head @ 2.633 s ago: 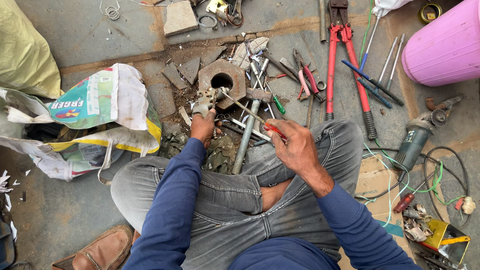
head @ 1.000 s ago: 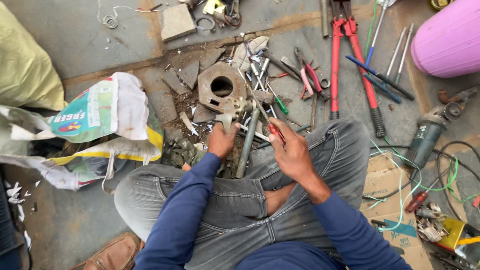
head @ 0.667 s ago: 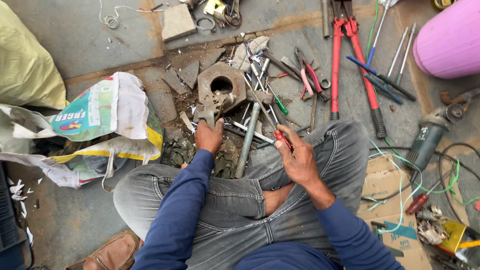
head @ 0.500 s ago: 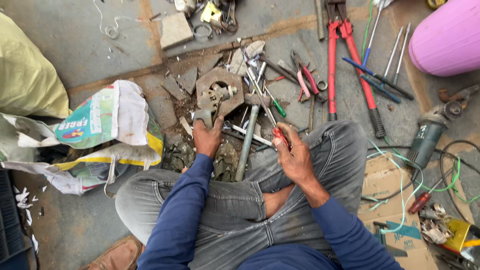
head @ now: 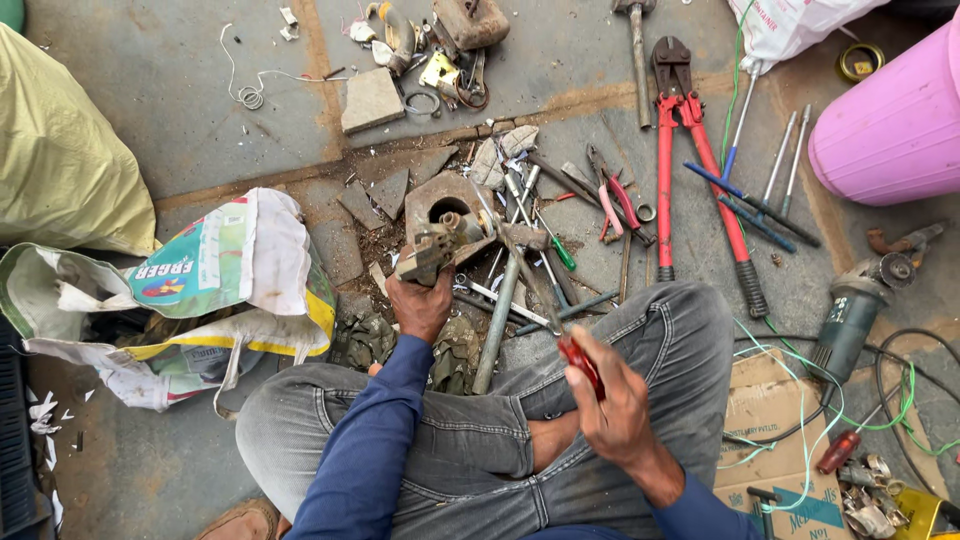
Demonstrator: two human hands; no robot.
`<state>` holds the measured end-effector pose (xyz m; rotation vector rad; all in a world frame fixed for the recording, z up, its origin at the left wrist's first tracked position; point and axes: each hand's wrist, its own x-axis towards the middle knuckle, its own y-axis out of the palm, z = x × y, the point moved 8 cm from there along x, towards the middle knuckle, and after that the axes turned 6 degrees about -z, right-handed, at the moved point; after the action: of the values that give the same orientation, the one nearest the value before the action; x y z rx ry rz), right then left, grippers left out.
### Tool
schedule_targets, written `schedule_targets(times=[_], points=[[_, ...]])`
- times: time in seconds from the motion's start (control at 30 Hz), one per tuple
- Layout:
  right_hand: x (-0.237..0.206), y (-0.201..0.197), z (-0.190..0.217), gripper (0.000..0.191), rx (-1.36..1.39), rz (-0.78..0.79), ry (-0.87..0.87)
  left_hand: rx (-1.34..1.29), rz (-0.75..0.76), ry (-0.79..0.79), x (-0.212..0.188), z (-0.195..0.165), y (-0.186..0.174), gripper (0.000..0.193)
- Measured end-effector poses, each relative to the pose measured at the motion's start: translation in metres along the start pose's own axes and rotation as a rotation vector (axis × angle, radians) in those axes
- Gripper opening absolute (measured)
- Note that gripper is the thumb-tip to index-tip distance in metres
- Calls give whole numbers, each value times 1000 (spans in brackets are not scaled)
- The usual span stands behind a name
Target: The person sits on the floor and disassembles a mechanical part using a hammer and screwdriver. They remove a cylindrical component, inspect it, and then reassemble the part by inserting the component back and tightening it with the screwdriver.
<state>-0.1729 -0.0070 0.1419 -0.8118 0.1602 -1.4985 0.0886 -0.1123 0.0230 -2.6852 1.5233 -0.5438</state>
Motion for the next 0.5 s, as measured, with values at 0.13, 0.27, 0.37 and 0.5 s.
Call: schedule_targets(times=[0.13,0.27,0.37,0.5], points=[[-13,-3,2,39,-58,49,30,2,-21,44,0,3,-1,25],[-27,1,1,39,-35,111,48,71,37,-295,-5,46,7,33],[-34,1,5,38,-22,104,17,159,28,-319,-8,55,4,44],[-34,2,14,37,-27,90,-26,189,-8,-280,-6,49,-1,48]])
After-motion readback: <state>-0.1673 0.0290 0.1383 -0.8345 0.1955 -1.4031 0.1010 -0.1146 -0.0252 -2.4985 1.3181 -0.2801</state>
